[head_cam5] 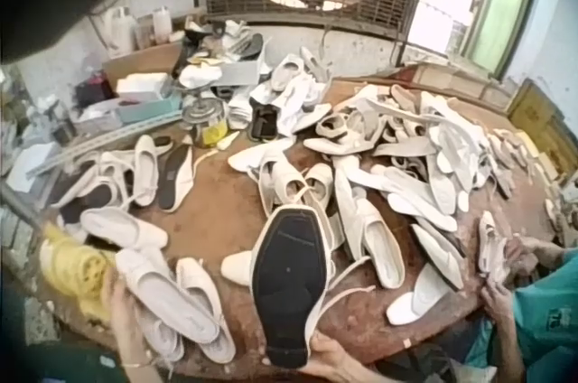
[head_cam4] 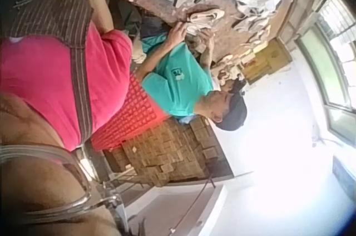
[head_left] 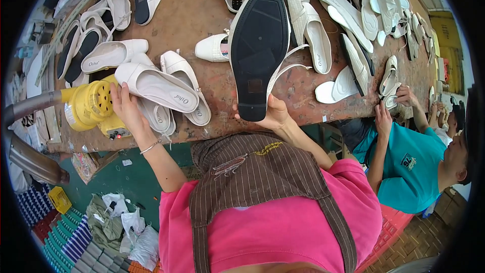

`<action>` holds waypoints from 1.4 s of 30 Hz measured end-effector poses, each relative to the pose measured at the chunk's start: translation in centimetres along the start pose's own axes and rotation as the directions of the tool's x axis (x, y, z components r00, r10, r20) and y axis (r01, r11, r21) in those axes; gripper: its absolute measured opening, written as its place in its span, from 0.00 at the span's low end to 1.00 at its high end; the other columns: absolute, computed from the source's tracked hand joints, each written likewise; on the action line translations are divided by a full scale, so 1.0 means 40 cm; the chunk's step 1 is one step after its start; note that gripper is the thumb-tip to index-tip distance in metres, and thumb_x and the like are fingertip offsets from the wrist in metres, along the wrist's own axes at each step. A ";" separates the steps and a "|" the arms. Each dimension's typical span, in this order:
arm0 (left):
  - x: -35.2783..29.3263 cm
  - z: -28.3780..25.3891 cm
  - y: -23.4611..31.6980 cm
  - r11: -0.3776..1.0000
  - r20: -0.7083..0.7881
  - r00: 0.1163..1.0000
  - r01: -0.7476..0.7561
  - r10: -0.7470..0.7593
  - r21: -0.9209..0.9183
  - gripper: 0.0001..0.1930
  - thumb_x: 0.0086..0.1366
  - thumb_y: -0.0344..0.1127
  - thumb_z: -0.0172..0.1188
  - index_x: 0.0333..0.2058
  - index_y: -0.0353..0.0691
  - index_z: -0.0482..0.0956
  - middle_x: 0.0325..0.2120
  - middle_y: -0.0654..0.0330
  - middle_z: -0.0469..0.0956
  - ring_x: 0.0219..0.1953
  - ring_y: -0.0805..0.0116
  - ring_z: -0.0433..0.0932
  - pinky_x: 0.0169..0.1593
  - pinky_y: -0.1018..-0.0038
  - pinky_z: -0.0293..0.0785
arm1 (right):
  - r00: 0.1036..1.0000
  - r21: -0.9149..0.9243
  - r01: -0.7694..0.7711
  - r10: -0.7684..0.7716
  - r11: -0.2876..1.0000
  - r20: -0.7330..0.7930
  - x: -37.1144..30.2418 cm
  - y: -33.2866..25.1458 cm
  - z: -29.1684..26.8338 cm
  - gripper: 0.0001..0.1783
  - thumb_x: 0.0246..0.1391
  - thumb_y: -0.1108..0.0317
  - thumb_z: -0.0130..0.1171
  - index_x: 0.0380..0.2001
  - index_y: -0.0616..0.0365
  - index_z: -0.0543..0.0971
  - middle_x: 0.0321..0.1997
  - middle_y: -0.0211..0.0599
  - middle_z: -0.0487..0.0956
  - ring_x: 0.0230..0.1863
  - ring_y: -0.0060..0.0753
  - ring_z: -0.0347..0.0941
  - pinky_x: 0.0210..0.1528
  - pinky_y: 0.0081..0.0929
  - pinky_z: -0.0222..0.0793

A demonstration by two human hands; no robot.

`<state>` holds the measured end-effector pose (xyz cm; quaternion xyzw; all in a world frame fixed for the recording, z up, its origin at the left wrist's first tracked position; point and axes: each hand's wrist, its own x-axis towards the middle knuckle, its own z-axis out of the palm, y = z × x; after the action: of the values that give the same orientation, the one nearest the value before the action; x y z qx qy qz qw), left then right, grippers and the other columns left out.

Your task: Pairing shoes and using a stationary heat gun to process footwear components on a production line.

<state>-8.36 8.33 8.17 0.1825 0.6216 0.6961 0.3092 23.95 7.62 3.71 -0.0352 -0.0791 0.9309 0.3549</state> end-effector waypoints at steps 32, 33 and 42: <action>-0.265 0.211 0.039 0.597 0.731 0.682 0.600 -0.033 -0.533 0.52 0.53 0.77 0.31 0.60 0.32 0.52 0.52 0.36 0.63 0.50 0.42 0.70 0.48 0.52 0.72 | 0.912 -0.966 0.152 -0.406 0.208 0.056 0.019 -0.028 0.215 0.35 0.41 0.76 0.64 0.55 0.61 0.63 0.56 0.47 0.66 0.55 0.36 0.66 0.54 0.31 0.66; -0.263 0.210 0.040 0.567 0.742 0.670 0.620 -0.021 -0.543 0.53 0.53 0.78 0.30 0.60 0.32 0.52 0.52 0.35 0.63 0.50 0.42 0.69 0.48 0.52 0.72 | 0.927 -0.975 0.120 -0.372 0.187 0.043 0.019 -0.032 0.219 0.34 0.40 0.75 0.64 0.54 0.62 0.65 0.56 0.47 0.67 0.54 0.37 0.66 0.53 0.31 0.66; -0.223 0.176 -0.021 0.243 0.821 0.571 0.793 0.021 -0.558 0.48 0.55 0.75 0.31 0.56 0.33 0.60 0.48 0.39 0.67 0.42 0.45 0.74 0.37 0.48 0.76 | 0.974 -0.956 0.210 -0.131 0.205 0.185 0.016 -0.048 0.232 0.21 0.41 0.72 0.64 0.42 0.64 0.76 0.49 0.48 0.73 0.51 0.40 0.70 0.49 0.31 0.68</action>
<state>2.93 7.78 9.65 0.0430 -0.0137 0.6722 0.7390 23.59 8.31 13.16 -0.2093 -0.6542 0.6352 0.3531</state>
